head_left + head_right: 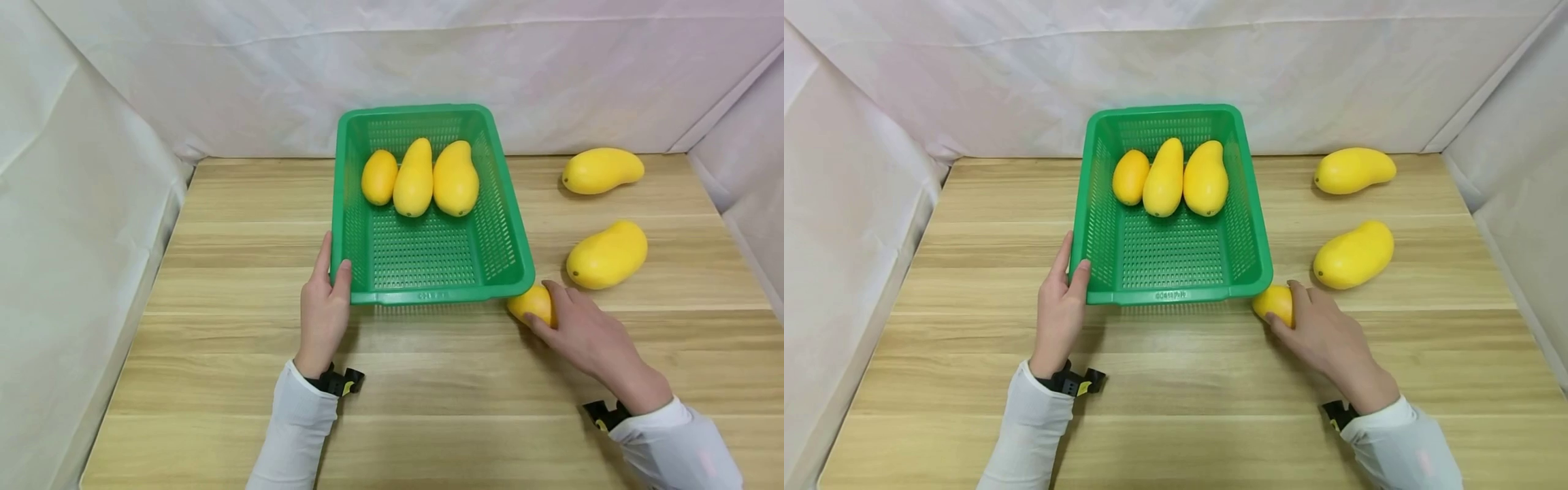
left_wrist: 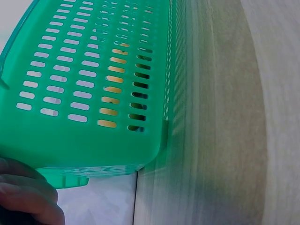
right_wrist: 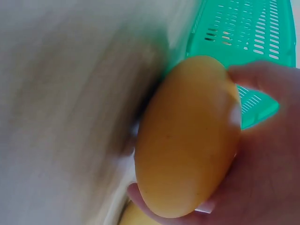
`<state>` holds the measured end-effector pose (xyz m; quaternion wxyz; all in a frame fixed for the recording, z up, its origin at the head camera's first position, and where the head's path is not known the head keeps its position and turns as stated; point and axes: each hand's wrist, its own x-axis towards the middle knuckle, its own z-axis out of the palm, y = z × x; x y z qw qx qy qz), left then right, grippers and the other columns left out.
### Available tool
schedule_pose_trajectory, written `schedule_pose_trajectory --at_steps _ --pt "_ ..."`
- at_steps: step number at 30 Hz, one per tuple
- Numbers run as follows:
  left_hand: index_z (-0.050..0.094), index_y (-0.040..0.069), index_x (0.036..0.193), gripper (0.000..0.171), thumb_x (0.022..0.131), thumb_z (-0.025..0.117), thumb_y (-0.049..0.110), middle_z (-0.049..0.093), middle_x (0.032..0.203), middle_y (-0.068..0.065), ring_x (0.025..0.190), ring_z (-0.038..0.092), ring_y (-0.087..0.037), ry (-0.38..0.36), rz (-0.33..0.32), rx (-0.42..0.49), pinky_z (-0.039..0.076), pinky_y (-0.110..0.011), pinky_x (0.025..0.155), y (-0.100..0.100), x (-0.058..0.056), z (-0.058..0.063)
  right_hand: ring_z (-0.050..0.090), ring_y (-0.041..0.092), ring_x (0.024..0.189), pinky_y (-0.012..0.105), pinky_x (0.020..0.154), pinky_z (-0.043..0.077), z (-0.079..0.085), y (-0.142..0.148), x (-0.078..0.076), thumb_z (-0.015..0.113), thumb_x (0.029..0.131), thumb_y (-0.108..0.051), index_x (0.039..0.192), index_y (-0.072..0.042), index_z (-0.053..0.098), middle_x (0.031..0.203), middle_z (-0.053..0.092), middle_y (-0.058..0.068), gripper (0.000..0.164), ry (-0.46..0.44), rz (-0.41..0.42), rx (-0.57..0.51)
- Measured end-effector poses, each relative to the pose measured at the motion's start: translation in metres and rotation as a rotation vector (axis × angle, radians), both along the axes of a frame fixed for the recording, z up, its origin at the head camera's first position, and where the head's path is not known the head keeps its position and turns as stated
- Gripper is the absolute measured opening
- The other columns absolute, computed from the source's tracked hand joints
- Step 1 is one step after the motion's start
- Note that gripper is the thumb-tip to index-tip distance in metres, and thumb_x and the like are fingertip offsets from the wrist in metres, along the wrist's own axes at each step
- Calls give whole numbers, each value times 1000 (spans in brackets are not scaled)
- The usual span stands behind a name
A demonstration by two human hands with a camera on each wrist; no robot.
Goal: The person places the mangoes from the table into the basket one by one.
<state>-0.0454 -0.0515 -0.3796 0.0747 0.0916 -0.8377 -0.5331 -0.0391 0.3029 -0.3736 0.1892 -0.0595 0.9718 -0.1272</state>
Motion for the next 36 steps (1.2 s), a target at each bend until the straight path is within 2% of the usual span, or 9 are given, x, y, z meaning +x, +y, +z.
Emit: schedule_pose_trajectory --at_steps 5,8,12,15,19,21,25,28,36 --pt "24 25 146 55 96 45 36 35 144 -2 117 46 -11 6 -3 4 36 -38 102 -1 0 0 49 25 84 34 58 40 4 -2 -2 46 81 -69 133 0 36 103 53 14 87 -6 11 -25" --pt "25 26 146 55 96 45 37 37 143 -3 92 55 -15 2 3 0 43 -37 90 -1 0 -1 51 24 84 36 62 42 2 -3 -2 53 79 -66 132 -2 39 106 54 13 85 -21 14 -43" --pt "24 27 146 55 96 44 37 38 143 -3 62 42 -19 3 5 -2 43 -35 68 -1 1 0 52 24 86 38 66 44 0 -6 -2 60 78 -60 131 -5 40 105 57 11 79 -30 36 -65" --pt "24 27 146 54 96 44 37 36 144 0 87 55 -15 9 5 -5 45 -36 83 -2 0 0 52 25 89 41 68 44 0 -7 -2 61 78 -59 132 -6 39 106 57 12 79 -32 51 -80" --pt "24 27 146 55 96 44 36 34 145 3 123 41 -9 14 4 -3 35 -38 102 -2 -1 0 49 32 102 51 77 45 1 -8 1 58 79 -62 137 -4 33 119 49 18 86 -23 74 -95" --pt "24 27 146 55 96 45 36 34 145 3 115 49 -12 12 -1 6 39 -39 98 -1 -1 0 43 36 112 56 84 42 2 -8 5 57 81 -59 140 -3 30 129 41 21 85 -25 106 -109" --pt "24 28 146 55 96 45 35 34 145 3 112 49 -10 10 0 17 39 -37 98 0 -2 0 35 39 123 60 91 37 4 -9 11 61 84 -40 143 -4 25 140 30 21 77 -32 180 -110" --pt "24 27 146 54 96 45 34 35 145 3 122 42 -7 11 3 18 34 -36 104 0 -2 1 39 38 121 58 90 39 6 -10 14 62 83 -30 144 -5 24 138 34 21 76 -31 208 -97" --pt "24 28 146 54 96 44 36 37 144 2 112 50 -12 5 -3 21 37 -37 101 -1 -1 1 50 31 108 52 86 42 9 -10 13 65 82 -31 142 -8 30 125 50 18 73 -29 213 -117"
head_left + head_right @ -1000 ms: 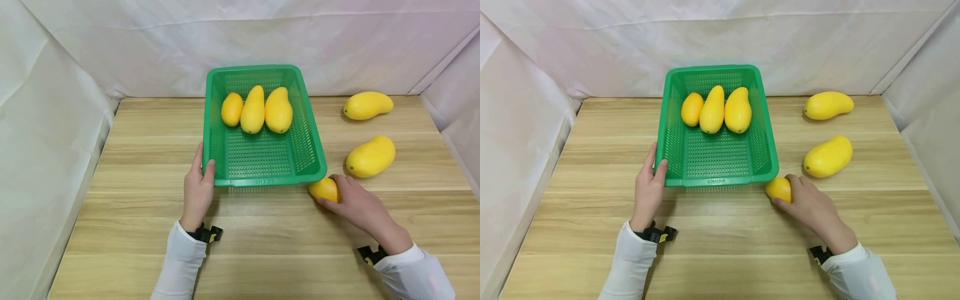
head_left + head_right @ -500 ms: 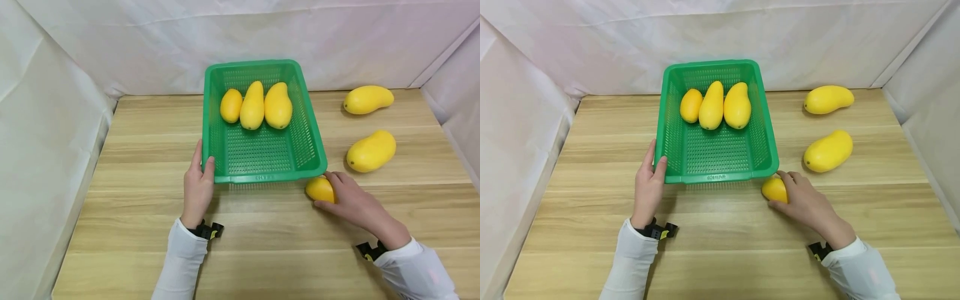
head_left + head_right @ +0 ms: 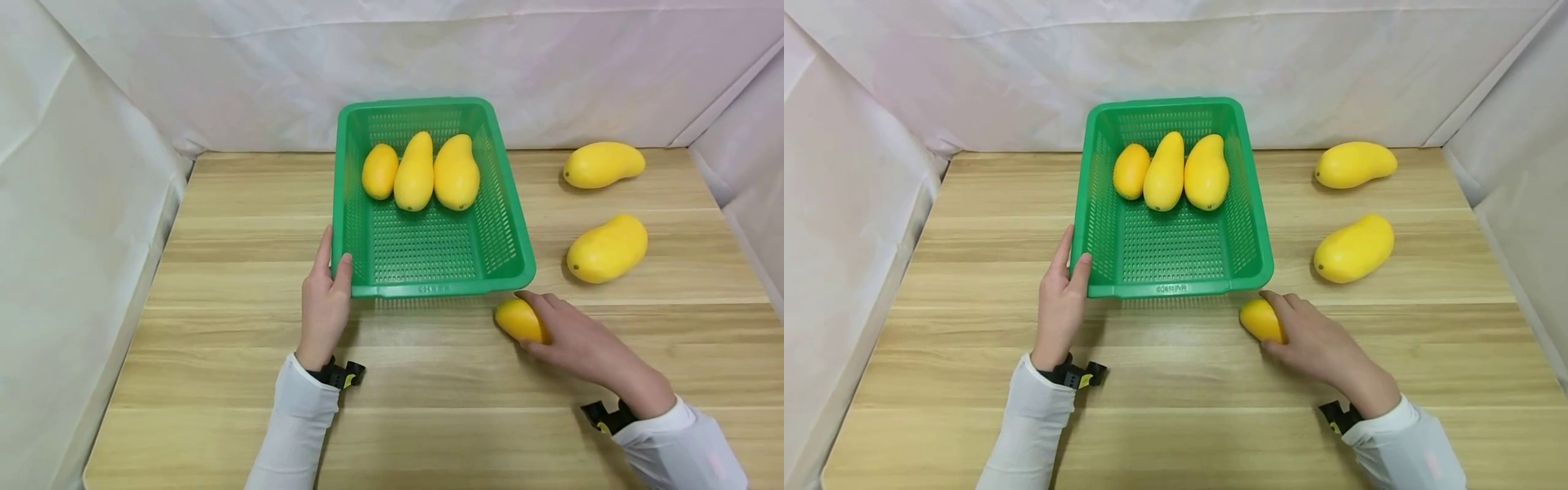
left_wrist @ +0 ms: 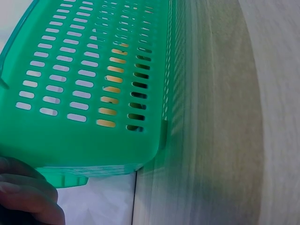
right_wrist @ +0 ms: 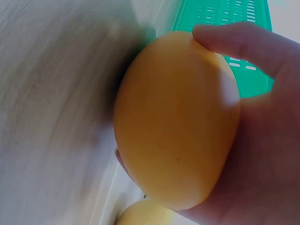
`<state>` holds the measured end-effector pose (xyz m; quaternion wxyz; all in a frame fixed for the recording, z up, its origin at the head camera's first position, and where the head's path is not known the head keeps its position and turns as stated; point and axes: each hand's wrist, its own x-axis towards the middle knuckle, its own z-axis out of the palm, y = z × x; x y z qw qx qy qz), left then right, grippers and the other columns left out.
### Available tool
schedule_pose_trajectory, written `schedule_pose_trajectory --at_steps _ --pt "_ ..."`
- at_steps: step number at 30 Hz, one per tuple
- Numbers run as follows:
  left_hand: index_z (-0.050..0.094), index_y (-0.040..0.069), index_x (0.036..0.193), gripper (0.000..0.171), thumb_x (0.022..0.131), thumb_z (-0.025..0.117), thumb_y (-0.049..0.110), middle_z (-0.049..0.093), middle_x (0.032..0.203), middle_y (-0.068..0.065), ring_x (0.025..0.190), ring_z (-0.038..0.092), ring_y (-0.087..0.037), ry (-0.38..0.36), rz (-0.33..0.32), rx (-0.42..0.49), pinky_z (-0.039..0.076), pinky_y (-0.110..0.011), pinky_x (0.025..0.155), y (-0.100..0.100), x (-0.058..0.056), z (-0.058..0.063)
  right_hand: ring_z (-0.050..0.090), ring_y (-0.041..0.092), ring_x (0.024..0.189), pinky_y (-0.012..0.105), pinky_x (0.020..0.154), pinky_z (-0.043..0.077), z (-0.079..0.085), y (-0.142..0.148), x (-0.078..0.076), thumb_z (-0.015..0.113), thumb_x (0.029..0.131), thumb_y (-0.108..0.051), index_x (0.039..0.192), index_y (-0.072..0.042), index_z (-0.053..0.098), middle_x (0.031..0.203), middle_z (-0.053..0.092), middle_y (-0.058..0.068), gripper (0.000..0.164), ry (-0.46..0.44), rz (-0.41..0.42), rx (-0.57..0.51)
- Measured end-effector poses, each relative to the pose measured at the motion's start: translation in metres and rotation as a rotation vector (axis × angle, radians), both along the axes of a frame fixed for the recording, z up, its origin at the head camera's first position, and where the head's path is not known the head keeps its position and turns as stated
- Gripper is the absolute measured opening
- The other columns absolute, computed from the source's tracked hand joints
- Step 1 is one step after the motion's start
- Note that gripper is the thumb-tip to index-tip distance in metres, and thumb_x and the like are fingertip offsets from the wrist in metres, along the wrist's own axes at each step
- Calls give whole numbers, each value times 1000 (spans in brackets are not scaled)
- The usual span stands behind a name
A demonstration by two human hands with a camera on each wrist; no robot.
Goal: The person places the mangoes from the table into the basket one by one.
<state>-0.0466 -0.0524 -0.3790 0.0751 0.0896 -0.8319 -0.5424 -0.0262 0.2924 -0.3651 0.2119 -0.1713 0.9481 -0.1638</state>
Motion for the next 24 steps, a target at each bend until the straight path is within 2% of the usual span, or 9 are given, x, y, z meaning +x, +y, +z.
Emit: schedule_pose_trajectory --at_steps 3,5,9,11,14,19,21,24 --pt "23 31 145 54 96 44 37 36 144 3 117 47 -10 -5 0 4 35 -37 103 0 0 0 52 27 104 49 85 43 1 1 0 65 83 -35 140 -8 34 121 52 16 70 -5 -3 -6" --pt "23 30 145 54 96 44 37 36 144 4 127 37 -6 -9 0 -1 32 -37 105 0 0 0 53 25 100 47 83 44 2 1 0 66 83 -38 138 -10 36 119 54 13 69 -7 -3 -8" --pt "23 29 146 55 96 43 37 35 144 4 129 34 -6 -10 -1 -8 31 -37 106 -1 -1 0 53 19 92 42 78 44 3 2 0 65 81 -46 137 -13 39 113 56 7 69 -13 6 -9" --pt "23 28 146 55 96 43 38 35 145 4 129 34 -6 -5 -1 -8 31 -37 106 -1 -1 0 52 17 90 40 77 44 4 2 0 63 81 -51 137 -14 40 113 56 6 71 -17 10 -7" --pt "23 30 146 55 96 43 38 35 145 3 122 42 -8 0 0 -5 32 -37 105 -1 -2 0 52 16 88 38 75 44 7 1 0 62 80 -55 137 -15 40 114 56 5 73 -25 13 -12" --pt "23 32 145 54 96 44 39 35 145 2 114 47 -11 -6 1 -7 33 -37 103 -1 -2 0 51 13 88 35 76 44 15 -1 -1 60 79 -58 137 -17 40 116 55 1 74 -30 24 -27" --pt "23 32 145 54 96 44 39 34 145 3 121 43 -9 -10 1 -8 33 -37 104 -1 -1 0 50 11 87 34 75 44 19 -3 -1 59 79 -59 137 -19 39 115 55 -2 73 -22 39 -30" --pt "23 32 145 55 95 44 39 35 145 2 115 48 -13 -17 -1 -6 34 -38 103 -2 -1 0 50 9 85 33 75 44 26 -5 -2 60 78 -60 136 -22 40 110 55 -6 71 19 63 -45"
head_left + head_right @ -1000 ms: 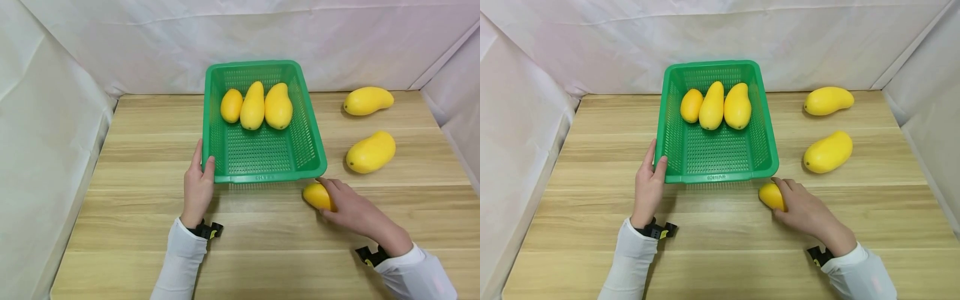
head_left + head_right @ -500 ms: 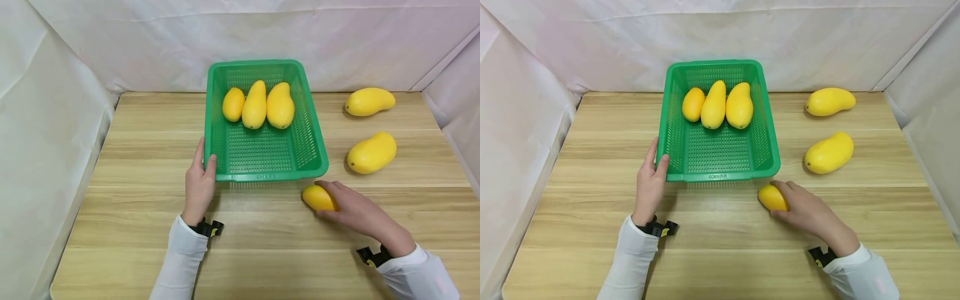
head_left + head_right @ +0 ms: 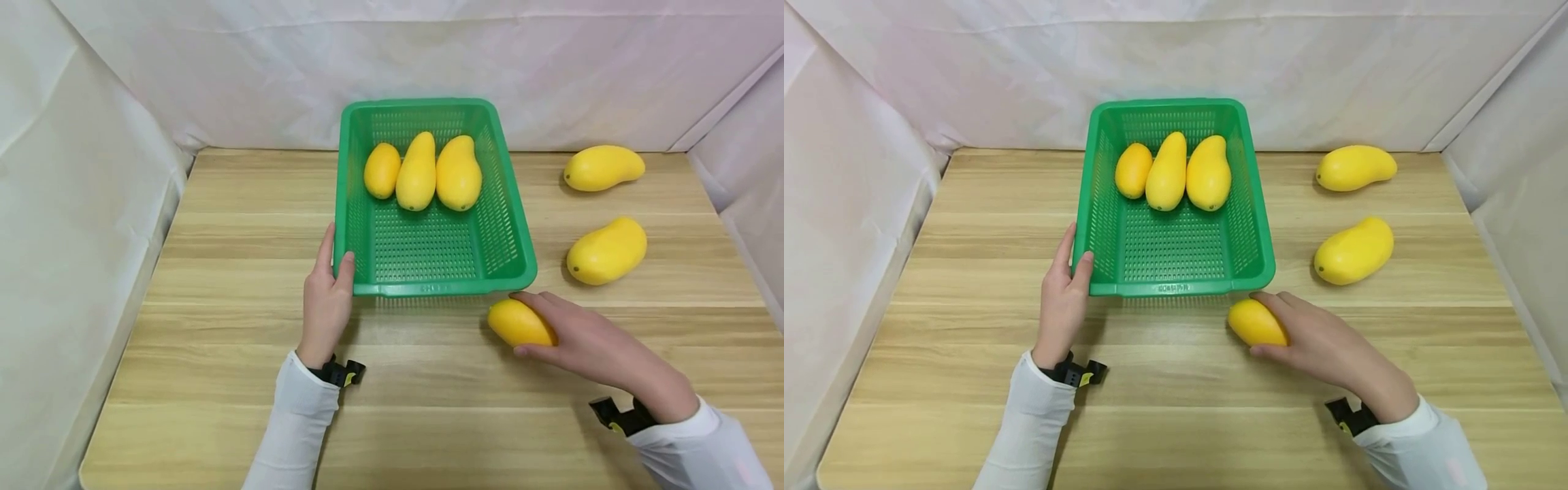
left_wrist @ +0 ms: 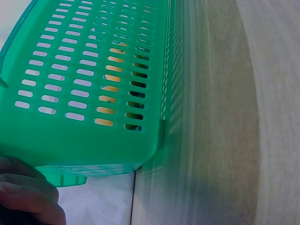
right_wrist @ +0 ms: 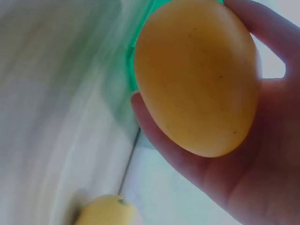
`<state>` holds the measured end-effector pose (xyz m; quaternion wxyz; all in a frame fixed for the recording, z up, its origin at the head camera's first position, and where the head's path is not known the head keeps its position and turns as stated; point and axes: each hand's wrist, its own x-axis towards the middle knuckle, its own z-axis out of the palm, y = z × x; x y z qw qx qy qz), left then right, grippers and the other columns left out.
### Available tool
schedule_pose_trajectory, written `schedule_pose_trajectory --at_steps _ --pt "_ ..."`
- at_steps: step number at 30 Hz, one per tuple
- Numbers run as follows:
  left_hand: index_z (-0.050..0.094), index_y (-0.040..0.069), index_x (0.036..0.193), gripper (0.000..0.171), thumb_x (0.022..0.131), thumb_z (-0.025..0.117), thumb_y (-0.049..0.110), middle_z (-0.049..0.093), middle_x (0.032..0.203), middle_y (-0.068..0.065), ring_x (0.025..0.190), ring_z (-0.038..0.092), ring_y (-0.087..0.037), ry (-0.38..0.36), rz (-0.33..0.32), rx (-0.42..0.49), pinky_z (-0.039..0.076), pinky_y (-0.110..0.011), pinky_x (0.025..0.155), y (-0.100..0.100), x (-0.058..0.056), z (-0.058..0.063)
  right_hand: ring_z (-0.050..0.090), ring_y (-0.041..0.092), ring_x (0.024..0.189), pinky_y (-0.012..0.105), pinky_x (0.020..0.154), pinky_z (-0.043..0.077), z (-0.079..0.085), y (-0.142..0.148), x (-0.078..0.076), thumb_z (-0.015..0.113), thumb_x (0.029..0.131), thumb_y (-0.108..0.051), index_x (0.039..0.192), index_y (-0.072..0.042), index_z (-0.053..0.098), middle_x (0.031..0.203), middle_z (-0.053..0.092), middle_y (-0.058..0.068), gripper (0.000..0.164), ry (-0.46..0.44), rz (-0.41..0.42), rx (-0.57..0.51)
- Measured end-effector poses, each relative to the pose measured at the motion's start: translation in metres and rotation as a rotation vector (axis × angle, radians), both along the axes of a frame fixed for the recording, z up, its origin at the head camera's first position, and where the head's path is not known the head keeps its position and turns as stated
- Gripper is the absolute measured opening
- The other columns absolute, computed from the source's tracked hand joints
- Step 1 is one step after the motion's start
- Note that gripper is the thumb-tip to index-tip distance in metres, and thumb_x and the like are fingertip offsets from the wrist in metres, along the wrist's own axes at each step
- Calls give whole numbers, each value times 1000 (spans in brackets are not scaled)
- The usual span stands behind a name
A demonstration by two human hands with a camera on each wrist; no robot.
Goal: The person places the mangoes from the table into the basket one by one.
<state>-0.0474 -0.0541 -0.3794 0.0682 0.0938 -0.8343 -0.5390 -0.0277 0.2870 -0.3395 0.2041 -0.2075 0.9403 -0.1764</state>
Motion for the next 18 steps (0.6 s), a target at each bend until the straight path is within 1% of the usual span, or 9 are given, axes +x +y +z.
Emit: schedule_pose_trajectory --at_steps 1,3,6,8,11,13,15,18 --pt "23 31 146 55 96 44 38 35 145 2 118 46 -11 0 0 -1 34 -38 103 0 0 0 49 9 84 33 74 44 2 -1 0 60 78 -60 135 -23 41 108 54 -8 70 15 9 -1" --pt "23 30 146 55 96 44 38 36 144 1 115 48 -13 3 -3 1 35 -39 102 0 1 0 49 8 84 33 74 43 7 -3 0 60 78 -60 134 -26 41 105 54 -10 68 43 24 -5" --pt "23 28 146 55 96 44 38 38 143 -1 115 48 -12 3 -6 6 36 -40 101 0 1 1 48 7 84 32 74 44 12 -5 0 59 78 -61 133 -27 42 104 53 -12 67 54 36 -1" --pt "23 28 146 56 96 44 38 38 143 -1 118 47 -11 2 -9 8 36 -40 101 0 2 1 48 6 83 30 74 44 16 -5 2 57 77 -64 133 -29 42 103 53 -14 68 56 43 3" --pt "22 30 146 56 96 44 39 40 142 -2 113 50 -13 -4 -10 10 39 -40 98 0 2 1 48 3 81 27 73 44 25 -6 4 58 76 -64 134 -32 42 101 53 -18 68 72 57 1" --pt "22 30 146 56 96 44 39 40 142 -2 114 49 -14 -3 -9 7 39 -41 98 0 2 0 48 2 78 26 71 44 32 -8 3 61 76 -62 134 -33 41 98 52 -19 68 100 73 1" --pt "22 30 146 55 96 43 39 39 143 -2 116 48 -14 1 -10 7 38 -42 99 0 2 0 48 1 77 25 70 44 40 -9 1 64 76 -59 134 -33 41 96 52 -19 67 131 88 3" --pt "21 33 146 55 96 43 40 36 144 0 122 44 -13 1 -12 6 36 -42 101 1 2 0 48 2 79 27 71 45 51 -13 -3 63 76 -58 134 -29 43 97 54 -17 68 169 107 5"
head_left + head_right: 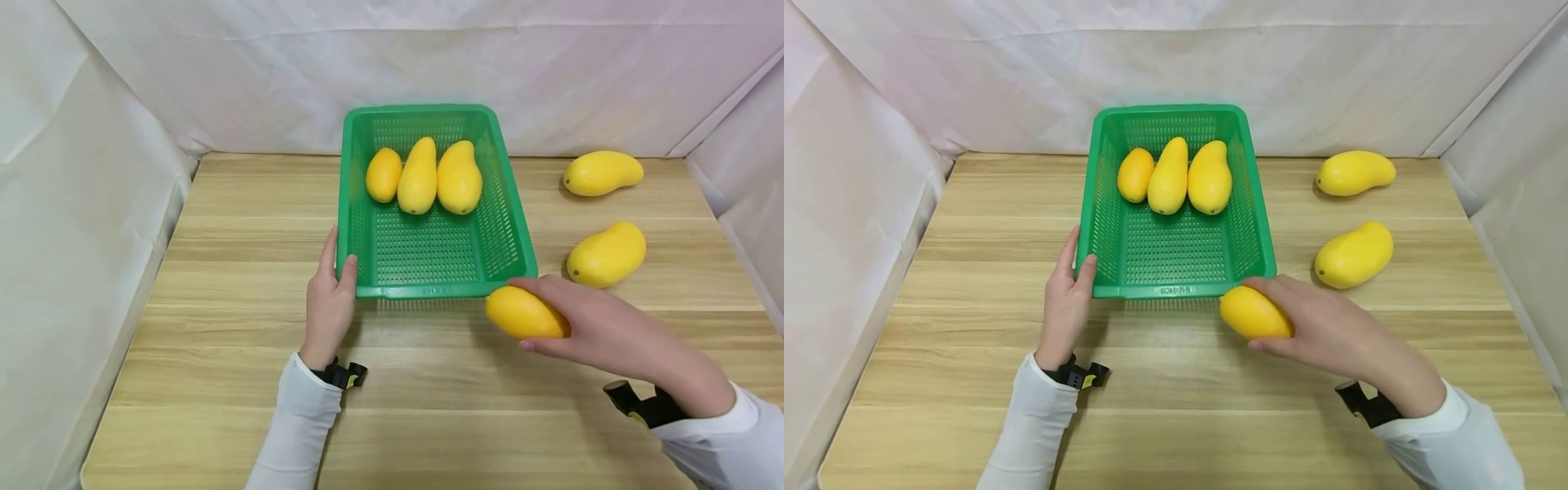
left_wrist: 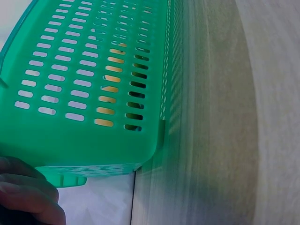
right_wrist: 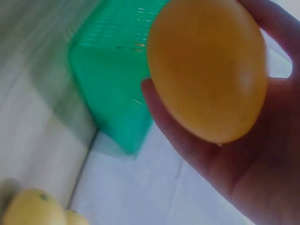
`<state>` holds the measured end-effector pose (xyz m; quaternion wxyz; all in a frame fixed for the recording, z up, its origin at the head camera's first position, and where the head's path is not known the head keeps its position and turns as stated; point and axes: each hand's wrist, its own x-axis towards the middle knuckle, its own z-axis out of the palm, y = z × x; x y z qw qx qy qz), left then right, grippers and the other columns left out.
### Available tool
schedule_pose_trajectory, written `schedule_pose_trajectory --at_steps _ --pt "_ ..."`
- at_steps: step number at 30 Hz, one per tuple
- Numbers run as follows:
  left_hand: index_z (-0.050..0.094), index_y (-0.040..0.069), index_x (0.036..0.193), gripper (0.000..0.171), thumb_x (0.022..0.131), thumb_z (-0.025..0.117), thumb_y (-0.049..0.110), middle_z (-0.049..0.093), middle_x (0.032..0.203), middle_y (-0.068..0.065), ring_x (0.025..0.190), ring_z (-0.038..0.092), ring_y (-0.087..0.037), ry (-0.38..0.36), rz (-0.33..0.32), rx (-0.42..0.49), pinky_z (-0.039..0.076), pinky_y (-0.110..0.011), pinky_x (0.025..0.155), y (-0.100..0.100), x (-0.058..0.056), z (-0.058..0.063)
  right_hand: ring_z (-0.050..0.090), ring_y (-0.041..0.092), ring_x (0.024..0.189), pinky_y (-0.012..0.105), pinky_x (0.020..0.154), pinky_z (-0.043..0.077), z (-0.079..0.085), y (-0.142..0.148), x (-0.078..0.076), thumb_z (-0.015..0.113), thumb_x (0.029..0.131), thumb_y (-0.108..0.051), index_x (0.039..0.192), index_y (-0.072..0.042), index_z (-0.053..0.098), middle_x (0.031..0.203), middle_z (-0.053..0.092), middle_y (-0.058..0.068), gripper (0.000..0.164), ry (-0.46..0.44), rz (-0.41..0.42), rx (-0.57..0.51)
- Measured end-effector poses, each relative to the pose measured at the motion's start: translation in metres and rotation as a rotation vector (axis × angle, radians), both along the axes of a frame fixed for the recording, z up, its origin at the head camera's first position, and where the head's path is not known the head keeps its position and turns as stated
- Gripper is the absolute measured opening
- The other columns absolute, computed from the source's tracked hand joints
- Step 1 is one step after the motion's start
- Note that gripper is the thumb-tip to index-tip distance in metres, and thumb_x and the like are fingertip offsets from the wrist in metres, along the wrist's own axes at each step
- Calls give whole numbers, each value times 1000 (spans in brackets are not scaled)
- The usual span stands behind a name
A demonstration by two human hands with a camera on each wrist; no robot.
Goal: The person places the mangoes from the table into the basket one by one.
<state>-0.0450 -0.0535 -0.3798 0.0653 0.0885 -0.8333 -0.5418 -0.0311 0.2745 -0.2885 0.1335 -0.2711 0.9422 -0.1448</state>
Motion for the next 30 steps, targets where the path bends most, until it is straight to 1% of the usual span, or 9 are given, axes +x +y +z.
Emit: schedule_pose_trajectory --at_steps 5,9,12,14,15,22,25,28,30 --pt "20 34 145 54 96 42 41 35 145 0 121 44 -13 5 -4 2 37 -42 100 0 0 0 50 1 82 30 75 47 14 -7 -12 65 77 -55 135 -26 43 104 55 -15 68 16 -3 -27" --pt "21 30 146 55 96 42 41 44 139 -6 95 56 -17 12 -1 -13 46 -38 81 -1 0 2 50 4 82 32 75 46 20 -12 -22 66 77 -52 136 -26 42 106 56 -12 68 31 -14 -59" --pt "21 30 146 56 96 42 41 62 106 -13 61 49 -18 3 0 -17 42 -34 58 -1 -1 2 50 5 82 32 73 45 24 -16 -30 65 78 -52 136 -26 41 104 55 -11 68 57 -9 -66" --pt "21 31 146 56 96 42 41 59 82 -13 53 43 -15 -6 -1 -18 39 -31 53 -1 -1 2 50 6 80 31 72 45 26 -19 -36 65 78 -53 136 -28 40 102 54 -11 68 65 -11 -62" --pt "21 31 146 56 96 42 42 57 80 -12 48 38 -16 -8 0 -19 37 -32 49 -1 -1 2 49 6 80 31 71 45 27 -21 -39 64 78 -55 136 -30 40 101 54 -11 68 65 -12 -55" --pt "19 36 145 55 96 42 42 63 96 -15 46 37 -16 -23 -9 13 35 -31 45 0 1 0 50 12 85 33 73 44 32 -33 -59 60 78 -59 138 -27 37 106 52 -5 71 31 -14 -22" --pt "19 37 145 54 96 42 43 60 83 -15 44 34 -16 -28 -4 3 35 -31 44 0 1 -1 50 15 87 34 75 44 35 -38 -68 59 79 -59 139 -25 36 108 52 -3 73 30 -18 -9" --pt "20 36 145 54 96 41 43 59 79 -11 44 33 -15 -21 4 -21 36 -31 45 0 1 -2 51 17 87 35 74 43 36 -42 -76 58 79 -59 141 -25 33 109 53 -2 75 40 -20 1" --pt "20 35 145 54 96 41 43 52 67 -9 42 31 -14 -16 7 -34 35 -31 44 0 0 -2 52 17 84 34 73 44 36 -45 -81 59 80 -58 142 -24 32 108 53 -1 76 59 -11 9"
